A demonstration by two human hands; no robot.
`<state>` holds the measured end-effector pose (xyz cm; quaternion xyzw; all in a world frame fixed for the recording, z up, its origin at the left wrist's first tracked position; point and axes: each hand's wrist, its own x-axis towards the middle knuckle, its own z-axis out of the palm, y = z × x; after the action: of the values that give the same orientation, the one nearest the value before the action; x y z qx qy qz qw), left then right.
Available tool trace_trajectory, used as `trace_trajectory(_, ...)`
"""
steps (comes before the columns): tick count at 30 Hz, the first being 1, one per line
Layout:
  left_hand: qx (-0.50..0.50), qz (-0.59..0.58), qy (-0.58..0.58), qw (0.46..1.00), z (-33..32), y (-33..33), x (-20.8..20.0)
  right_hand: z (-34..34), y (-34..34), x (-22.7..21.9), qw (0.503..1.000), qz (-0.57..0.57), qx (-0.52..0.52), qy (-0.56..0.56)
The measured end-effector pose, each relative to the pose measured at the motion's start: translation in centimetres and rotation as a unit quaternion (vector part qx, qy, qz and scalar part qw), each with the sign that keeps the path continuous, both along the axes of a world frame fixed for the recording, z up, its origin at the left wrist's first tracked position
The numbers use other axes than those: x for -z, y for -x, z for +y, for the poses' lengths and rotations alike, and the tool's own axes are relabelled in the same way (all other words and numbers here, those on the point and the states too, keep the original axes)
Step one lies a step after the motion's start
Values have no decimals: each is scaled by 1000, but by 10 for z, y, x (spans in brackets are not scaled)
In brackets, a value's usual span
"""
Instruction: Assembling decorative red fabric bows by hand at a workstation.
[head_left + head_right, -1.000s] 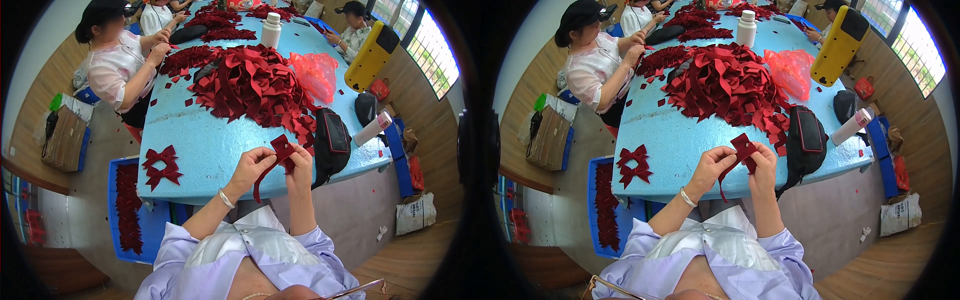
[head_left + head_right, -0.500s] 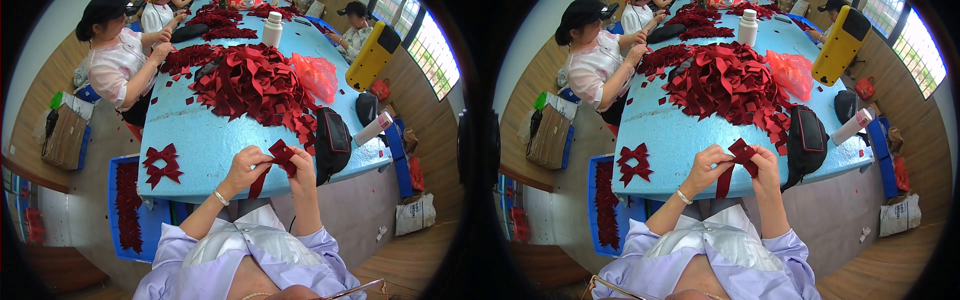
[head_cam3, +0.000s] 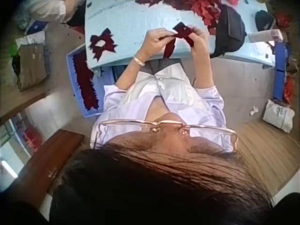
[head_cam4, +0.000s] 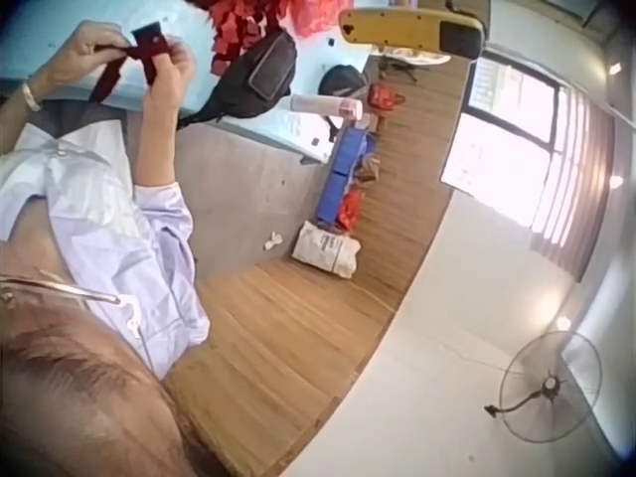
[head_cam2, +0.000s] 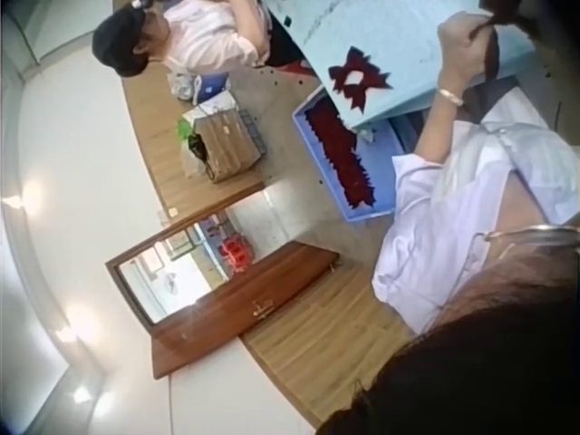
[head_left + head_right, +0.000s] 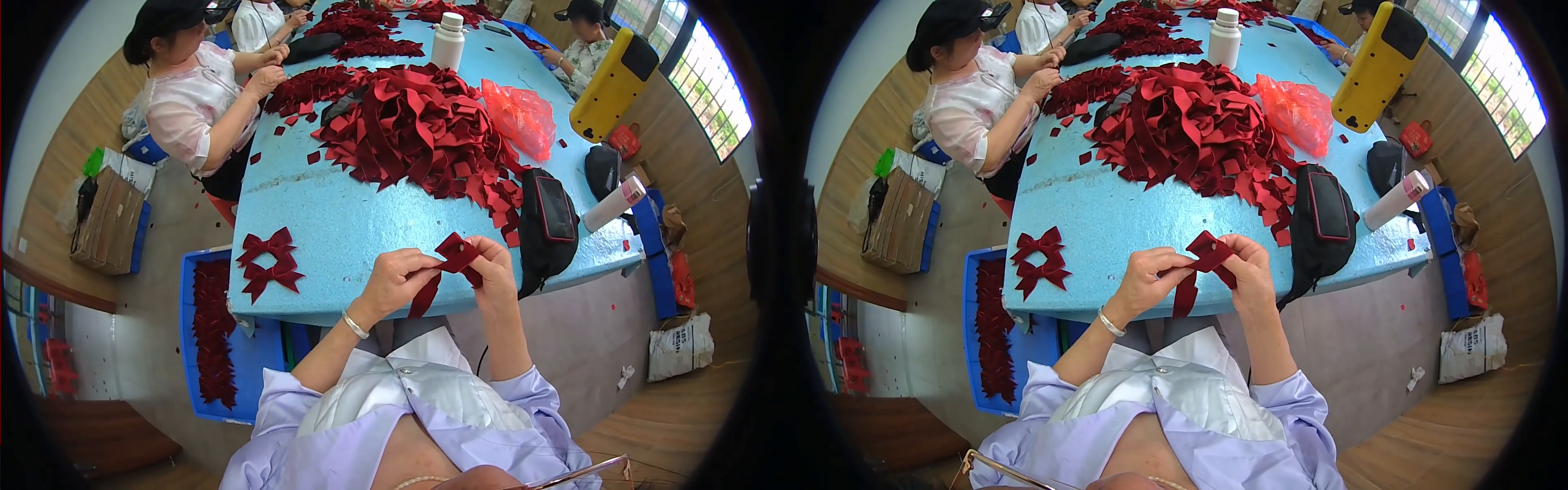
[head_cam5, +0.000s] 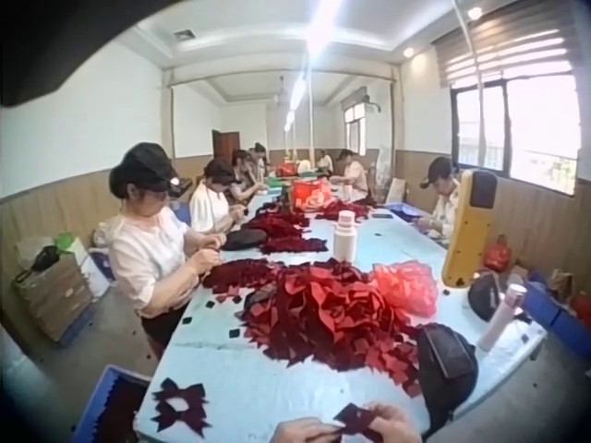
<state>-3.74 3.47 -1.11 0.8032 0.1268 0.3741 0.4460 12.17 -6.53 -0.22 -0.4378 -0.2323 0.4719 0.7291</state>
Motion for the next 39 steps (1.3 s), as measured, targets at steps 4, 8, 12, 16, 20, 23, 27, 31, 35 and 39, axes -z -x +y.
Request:
trace_trajectory(4,21,23,20,999,-1,0,9,-2,0,-1,1000,0,-3,-3)
trace_trajectory(8,39,66,52,996,-2,-4,18,-3,2,-2,999,32,-26,10)
trace_trajectory(12,5,83,-53,995,1,-4,25,-8,1,1,997,39,-54,41)
trace_trajectory(16,-10,96,-137,986,6,-7,28,-14,3,5,992,27,-97,77)
trace_trajectory(20,-10,29,-131,991,12,-12,28,-20,9,7,985,26,-121,118)
trace_trajectory(23,-18,25,-90,995,15,-13,25,-23,11,8,987,30,-113,106)
trace_trajectory(27,26,30,-51,998,15,-10,21,-23,19,6,986,48,-140,71)
trace_trajectory(31,83,5,243,966,14,-13,30,-20,26,19,980,62,-169,85)
trace_trajectory(35,187,-81,606,769,14,-11,23,-20,26,37,976,63,-182,97)
trace_trajectory(39,209,-151,623,739,30,-18,1,-20,29,50,972,73,-180,131)
